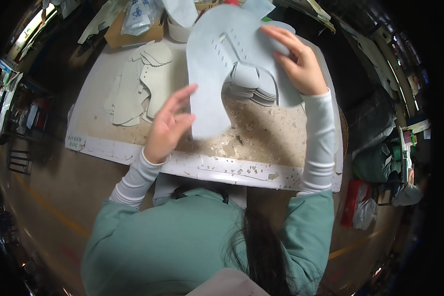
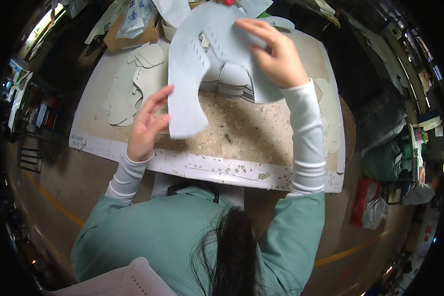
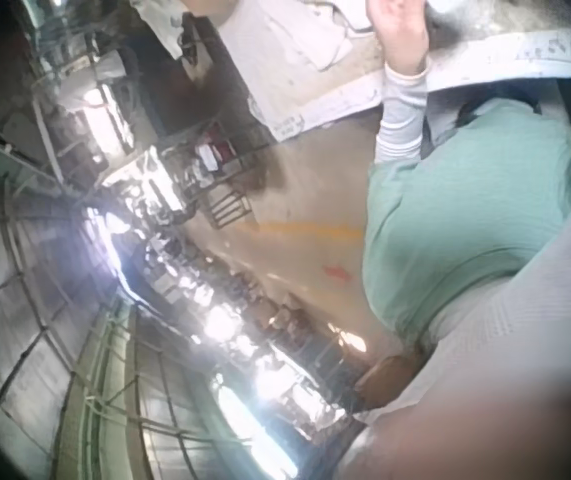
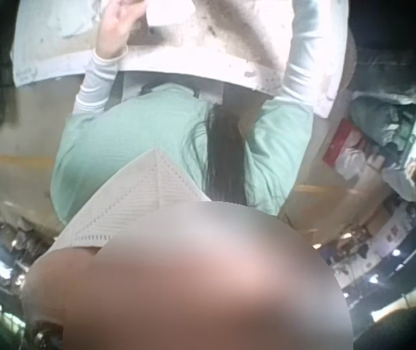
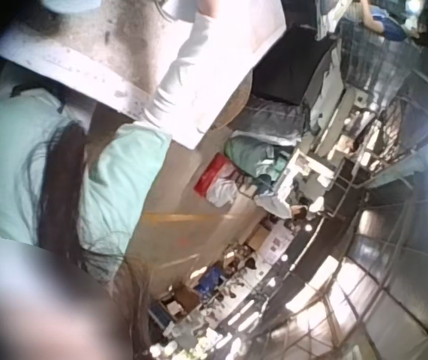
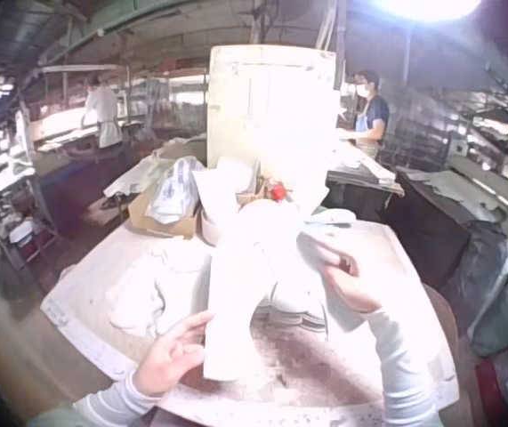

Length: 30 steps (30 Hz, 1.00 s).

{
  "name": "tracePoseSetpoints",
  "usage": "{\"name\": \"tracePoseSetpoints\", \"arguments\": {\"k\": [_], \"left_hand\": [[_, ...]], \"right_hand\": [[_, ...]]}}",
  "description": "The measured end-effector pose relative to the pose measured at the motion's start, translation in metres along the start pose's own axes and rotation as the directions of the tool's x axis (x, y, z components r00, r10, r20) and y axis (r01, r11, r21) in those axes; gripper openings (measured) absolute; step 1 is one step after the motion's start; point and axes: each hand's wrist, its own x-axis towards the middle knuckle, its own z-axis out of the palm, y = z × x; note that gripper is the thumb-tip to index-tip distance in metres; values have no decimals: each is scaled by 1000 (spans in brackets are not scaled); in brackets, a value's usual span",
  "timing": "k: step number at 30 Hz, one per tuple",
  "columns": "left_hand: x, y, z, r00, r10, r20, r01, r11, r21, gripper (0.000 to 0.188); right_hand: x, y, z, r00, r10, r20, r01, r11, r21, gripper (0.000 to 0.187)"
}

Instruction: The person repeatedly picks up white shoe upper parts and gray insole pieces from a table, aligns them, and stacks them into separate piles. The person handles the parts one at a time, turning them over and placing them in neat stacks.

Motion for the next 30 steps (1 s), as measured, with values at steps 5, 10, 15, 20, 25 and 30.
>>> {"name": "tracePoseSetpoints", "arguments": {"k": [5, 10, 15, 20, 25, 30], "left_hand": [[0, 21, -2, 988, 145, -54, -142, 988, 62, 43], [-7, 0, -12, 1000, -2, -20, 4, 993, 119, 32], [4, -29, -13, 997, -83, 5, 80, 982, 171, 32], [5, -47, -12, 985, -166, 48, 153, 968, 200, 29], [30, -37, -87, 997, 53, -61, -20, 896, 443, 31], [124, -21, -211, 931, 242, -273, 16, 720, 694, 40]], "right_hand": [[10, 113, 26, 916, 252, -312, -101, 897, 430, 49], [-26, 203, 71, 789, 557, -259, -459, 815, 355, 42], [-26, 213, 64, 858, 455, -238, -426, 890, 164, 41], [-34, 171, 58, 906, 290, -307, -380, 878, -291, 37], [-47, 143, 56, 703, 675, -225, -671, 525, -524, 49], [-55, 113, 76, 830, 285, -479, -543, 608, -580, 39]]}}
